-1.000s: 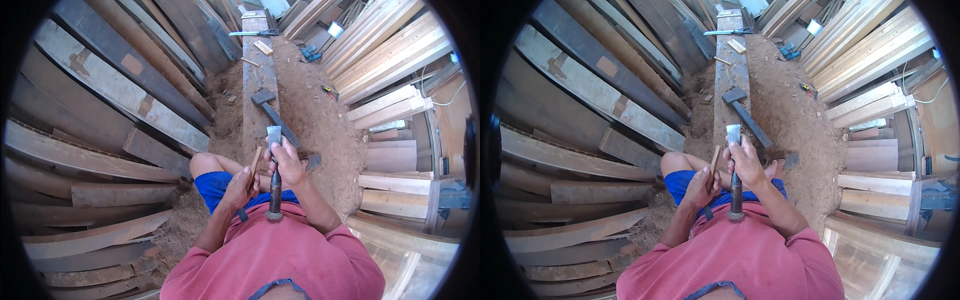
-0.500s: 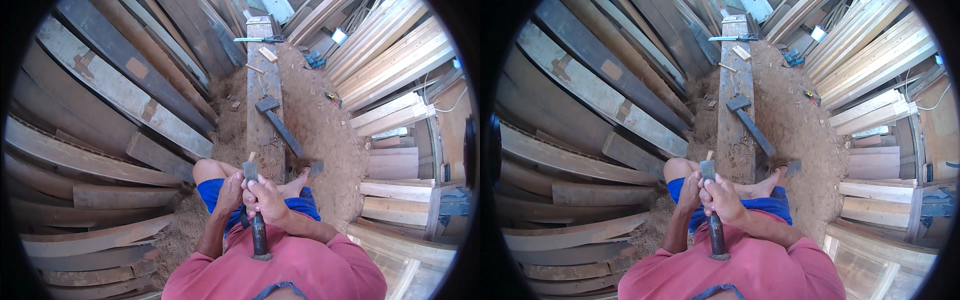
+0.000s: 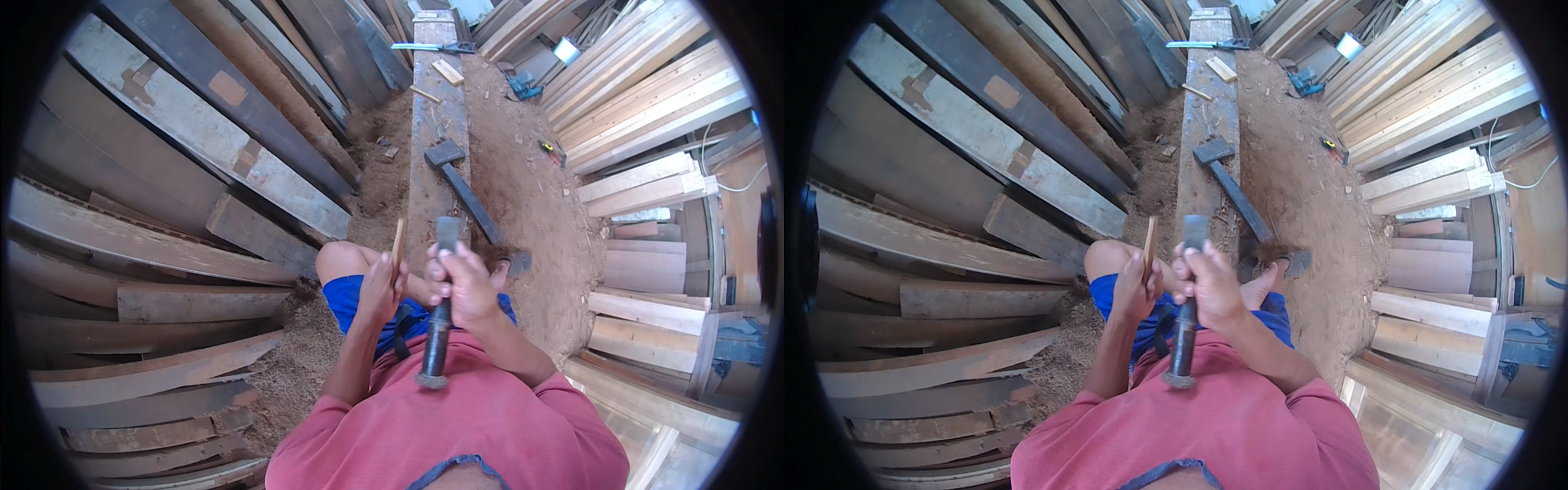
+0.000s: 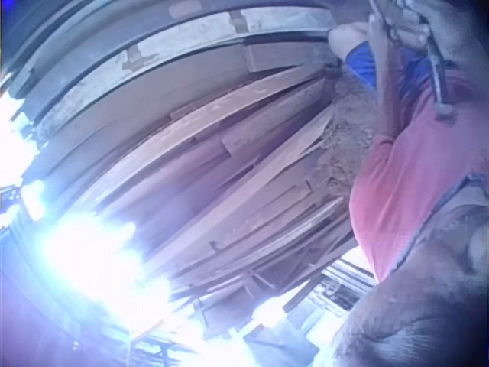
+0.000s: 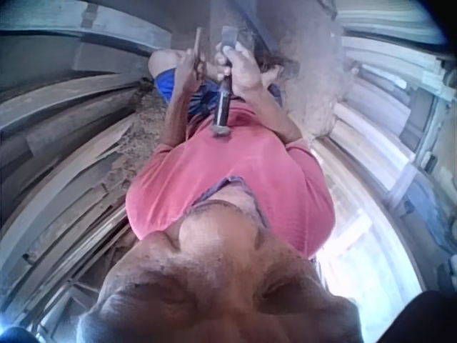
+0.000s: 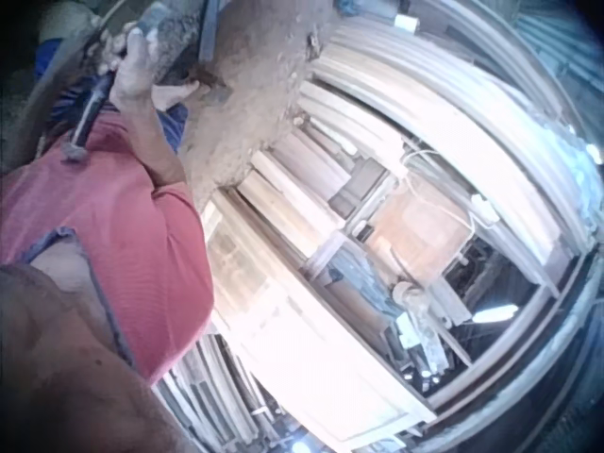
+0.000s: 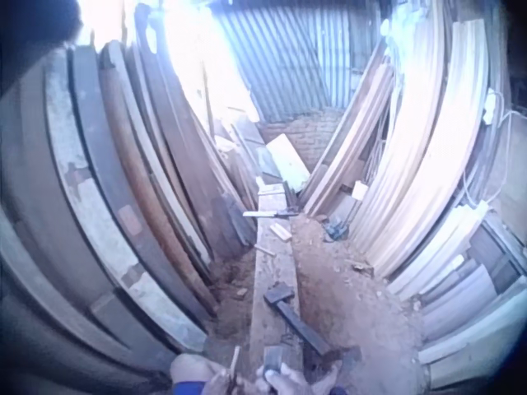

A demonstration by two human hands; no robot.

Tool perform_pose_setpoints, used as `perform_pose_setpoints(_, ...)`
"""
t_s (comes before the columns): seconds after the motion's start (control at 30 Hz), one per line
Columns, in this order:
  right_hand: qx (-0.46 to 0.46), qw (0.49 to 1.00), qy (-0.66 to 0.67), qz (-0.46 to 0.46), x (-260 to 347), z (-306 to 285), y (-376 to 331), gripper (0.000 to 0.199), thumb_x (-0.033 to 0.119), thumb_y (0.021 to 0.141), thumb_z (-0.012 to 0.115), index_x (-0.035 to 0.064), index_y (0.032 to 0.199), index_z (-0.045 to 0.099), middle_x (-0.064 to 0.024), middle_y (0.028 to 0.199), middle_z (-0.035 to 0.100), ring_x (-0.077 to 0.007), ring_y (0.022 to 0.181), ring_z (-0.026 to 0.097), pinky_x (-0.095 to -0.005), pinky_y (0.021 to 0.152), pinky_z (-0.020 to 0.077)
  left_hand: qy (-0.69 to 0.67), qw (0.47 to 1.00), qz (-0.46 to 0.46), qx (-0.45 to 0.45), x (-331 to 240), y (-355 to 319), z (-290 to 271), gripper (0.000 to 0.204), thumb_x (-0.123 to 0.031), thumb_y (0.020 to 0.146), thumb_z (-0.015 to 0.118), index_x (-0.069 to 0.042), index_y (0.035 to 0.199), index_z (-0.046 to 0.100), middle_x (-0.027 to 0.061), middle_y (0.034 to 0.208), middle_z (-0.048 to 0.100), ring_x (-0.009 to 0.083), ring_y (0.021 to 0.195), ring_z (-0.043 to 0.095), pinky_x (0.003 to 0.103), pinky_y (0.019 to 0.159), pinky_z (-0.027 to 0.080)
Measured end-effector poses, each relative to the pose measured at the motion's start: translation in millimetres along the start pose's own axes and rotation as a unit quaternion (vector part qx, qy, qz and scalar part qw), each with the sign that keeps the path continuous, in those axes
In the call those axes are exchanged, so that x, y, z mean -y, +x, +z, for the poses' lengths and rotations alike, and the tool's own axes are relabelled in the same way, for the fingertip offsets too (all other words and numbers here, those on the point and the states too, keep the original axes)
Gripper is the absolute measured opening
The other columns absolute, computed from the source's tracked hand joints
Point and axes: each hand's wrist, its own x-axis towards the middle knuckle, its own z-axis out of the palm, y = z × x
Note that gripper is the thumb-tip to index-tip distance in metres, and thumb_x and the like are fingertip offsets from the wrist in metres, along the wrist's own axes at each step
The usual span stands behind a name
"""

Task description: The person shaves a thin piece of wood using a large chisel held in both hands, repeatedly scraping the tool along the length of the wood piece while sitting on the ground.

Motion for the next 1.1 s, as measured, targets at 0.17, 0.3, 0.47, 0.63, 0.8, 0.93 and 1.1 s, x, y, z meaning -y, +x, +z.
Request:
perform_pose_setpoints(0.17, 0.068, 0.994, -0.012, 0.087, -23, 26, 0, 0.011, 0.019, 0.099, 0.045, 0.0091, 0.102, 0.048, 0.0022, 0.069, 0.045, -0.0053, 0.049, 0.04, -0.0247, 0.047, 0.0413, 0.011, 0.998, 0.058, -0.015, -29, 29, 19, 0.038, -0.04, 0.104, 0.038, -0.01, 0.083, 0.052, -0.0055, 0.072, 0.049, 0.0047, 0.065, 0.044, 0.022, 0.056, 0.038)
perform_pose_setpoints(0.3, 0.083, 0.993, -0.037, 0.077, -22, 27, -22, 0.013, 0.021, 0.101, 0.042, 0.0094, 0.1, 0.047, 0.0024, 0.067, 0.043, -0.005, 0.047, 0.038, -0.0245, 0.046, 0.0399, 0.217, 0.962, 0.157, 0.053, -38, -3, 14, 0.032, -0.03, 0.104, 0.038, -0.009, 0.082, 0.049, -0.0045, 0.07, 0.049, 0.0098, 0.061, 0.043, 0.029, 0.056, 0.038)
perform_pose_setpoints(0.47, 0.059, 0.987, -0.093, -0.114, 25, 27, -54, 0.02, 0.024, 0.1, 0.044, 0.0042, 0.098, 0.046, -0.0007, 0.062, 0.042, -0.0064, 0.046, 0.038, -0.0242, 0.043, 0.0402, 0.408, 0.885, 0.165, 0.152, 14, -62, -20, 0.035, -0.028, 0.104, 0.035, -0.008, 0.079, 0.051, -0.0033, 0.064, 0.045, 0.0077, 0.056, 0.042, 0.026, 0.052, 0.036)
perform_pose_setpoints(0.63, -0.004, 0.963, -0.25, -0.102, 27, -10, -5, 0.017, 0.02, 0.096, 0.055, 0.0039, 0.101, 0.052, -0.0004, 0.064, 0.05, -0.0055, 0.051, 0.046, -0.0238, 0.045, 0.0407, 0.151, 0.985, 0.084, -0.007, 13, -48, -4, 0.032, -0.031, 0.103, 0.045, -0.007, 0.084, 0.054, -0.0034, 0.063, 0.045, 0.0046, 0.056, 0.041, 0.022, 0.051, 0.034)
perform_pose_setpoints(0.8, 0.002, 0.909, -0.385, -0.157, 23, -16, 10, 0.013, 0.019, 0.094, 0.058, 0.0058, 0.092, 0.056, 0.0025, 0.065, 0.052, -0.0021, 0.054, 0.045, -0.022, 0.047, 0.0367, 0.209, 0.966, 0.141, 0.061, 0, -19, 17, 0.03, -0.032, 0.102, 0.046, -0.005, 0.091, 0.056, -0.0038, 0.064, 0.044, 0.0052, 0.056, 0.04, 0.022, 0.051, 0.034)
perform_pose_setpoints(0.93, 0.007, 0.913, -0.369, -0.176, 18, -37, 16, 0.015, 0.018, 0.094, 0.057, 0.0064, 0.086, 0.054, 0.0035, 0.063, 0.05, -0.0014, 0.054, 0.043, -0.0211, 0.046, 0.0346, 0.003, 0.99, -0.012, 0.142, -9, -14, 23, 0.039, -0.039, 0.103, 0.041, -0.005, 0.095, 0.058, -0.0021, 0.063, 0.046, 0.0065, 0.056, 0.041, 0.022, 0.051, 0.034)
perform_pose_setpoints(1.1, -0.003, 0.943, -0.313, -0.115, 11, -41, 16, 0.013, 0.018, 0.097, 0.05, 0.0053, 0.093, 0.052, 0.0009, 0.067, 0.053, -0.0034, 0.053, 0.045, -0.0222, 0.046, 0.038, -0.064, 0.982, -0.095, 0.149, 5, -13, 21, 0.042, -0.043, 0.102, 0.039, -0.006, 0.097, 0.057, -0.0012, 0.062, 0.046, 0.0079, 0.05, 0.038, 0.022, 0.046, 0.029)
